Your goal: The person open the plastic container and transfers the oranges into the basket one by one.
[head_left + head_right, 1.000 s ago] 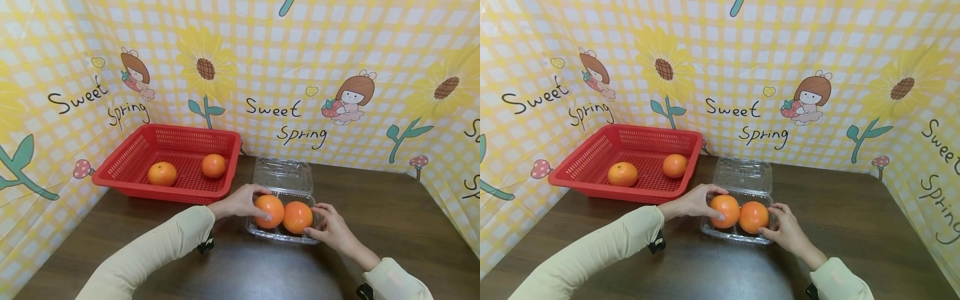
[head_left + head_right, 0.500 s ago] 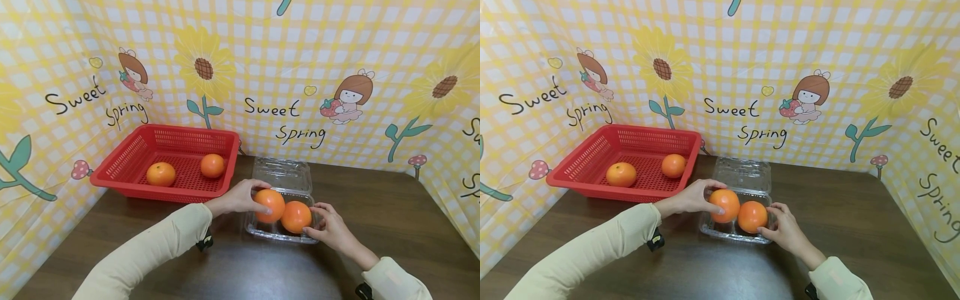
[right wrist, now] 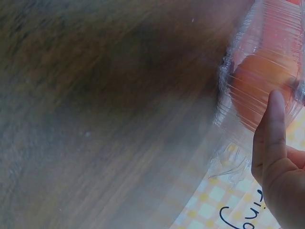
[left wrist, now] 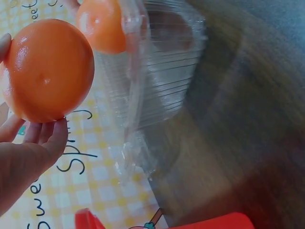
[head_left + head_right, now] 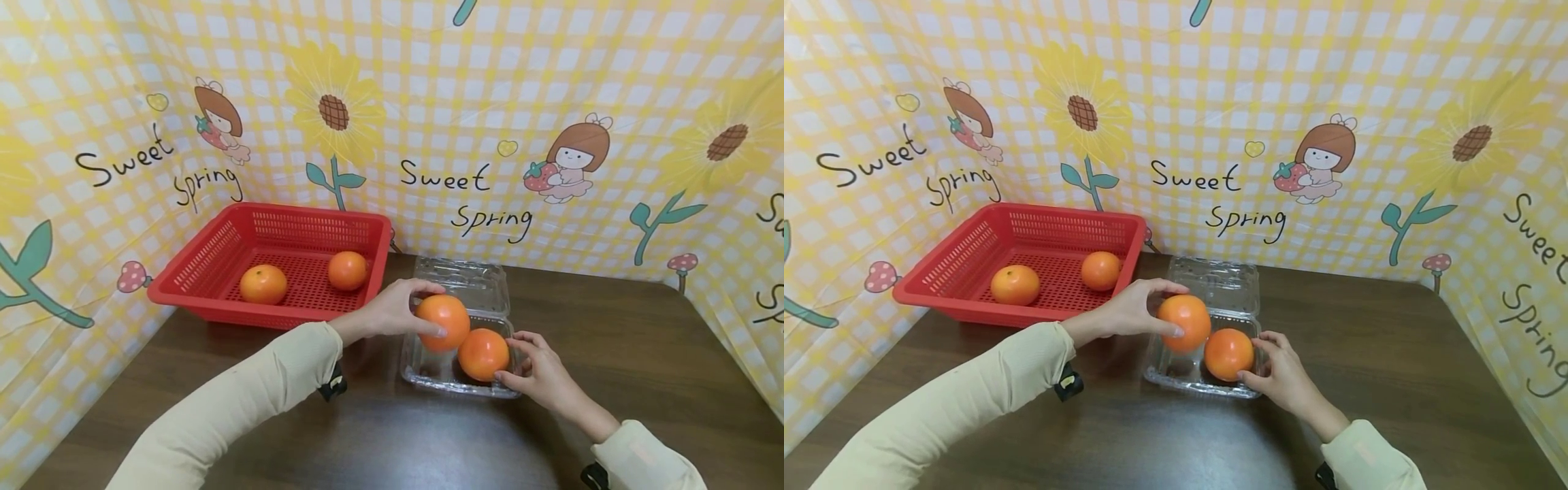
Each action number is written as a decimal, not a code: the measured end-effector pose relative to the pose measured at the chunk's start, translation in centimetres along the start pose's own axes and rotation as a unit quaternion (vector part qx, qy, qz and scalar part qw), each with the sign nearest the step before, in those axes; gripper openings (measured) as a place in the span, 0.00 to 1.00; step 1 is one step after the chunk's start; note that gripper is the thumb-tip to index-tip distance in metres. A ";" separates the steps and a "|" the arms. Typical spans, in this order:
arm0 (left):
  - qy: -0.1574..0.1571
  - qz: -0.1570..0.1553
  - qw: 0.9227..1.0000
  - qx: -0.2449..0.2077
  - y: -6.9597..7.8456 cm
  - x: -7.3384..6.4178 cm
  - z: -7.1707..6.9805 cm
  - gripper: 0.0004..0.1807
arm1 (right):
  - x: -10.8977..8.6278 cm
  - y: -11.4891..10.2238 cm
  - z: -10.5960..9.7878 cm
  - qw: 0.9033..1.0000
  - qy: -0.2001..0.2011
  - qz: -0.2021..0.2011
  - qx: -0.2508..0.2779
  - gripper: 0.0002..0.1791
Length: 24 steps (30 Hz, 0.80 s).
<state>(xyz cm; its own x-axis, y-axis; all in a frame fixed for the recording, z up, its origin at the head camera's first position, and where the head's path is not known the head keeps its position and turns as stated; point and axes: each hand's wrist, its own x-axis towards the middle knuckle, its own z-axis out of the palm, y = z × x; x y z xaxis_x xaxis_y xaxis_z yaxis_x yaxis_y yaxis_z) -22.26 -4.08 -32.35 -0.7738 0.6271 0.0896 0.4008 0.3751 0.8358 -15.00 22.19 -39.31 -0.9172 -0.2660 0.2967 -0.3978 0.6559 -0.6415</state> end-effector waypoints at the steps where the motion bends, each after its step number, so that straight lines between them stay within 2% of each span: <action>1: 0.000 0.002 1.000 -0.004 0.1 0.0 -0.1 0.33 | 0.0 0.0 0.0 1.000 0.001 0.000 0.000 0.29; 8: 0.002 0.018 1.000 -0.012 0.6 -0.4 -0.7 0.33 | -0.1 0.0 0.0 1.000 0.000 -0.001 -0.001 0.29; 15: 0.025 0.019 0.999 -0.014 1.4 -0.4 -1.5 0.32 | -0.1 0.2 0.0 1.000 0.005 -0.009 -0.005 0.29; 24: 0.067 0.028 0.997 -0.022 2.5 -0.7 -4.0 0.32 | 0.0 0.1 0.0 1.000 0.004 -0.011 -0.007 0.29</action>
<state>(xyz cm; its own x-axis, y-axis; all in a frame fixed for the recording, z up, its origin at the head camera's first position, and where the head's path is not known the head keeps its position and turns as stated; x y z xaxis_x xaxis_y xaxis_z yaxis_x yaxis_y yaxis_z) -22.69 -6.36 -28.15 -0.8105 0.5487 0.2049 0.4251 0.3106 0.8502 -15.01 22.27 -39.44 -0.9081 -0.2744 0.3164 -0.4172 0.6599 -0.6249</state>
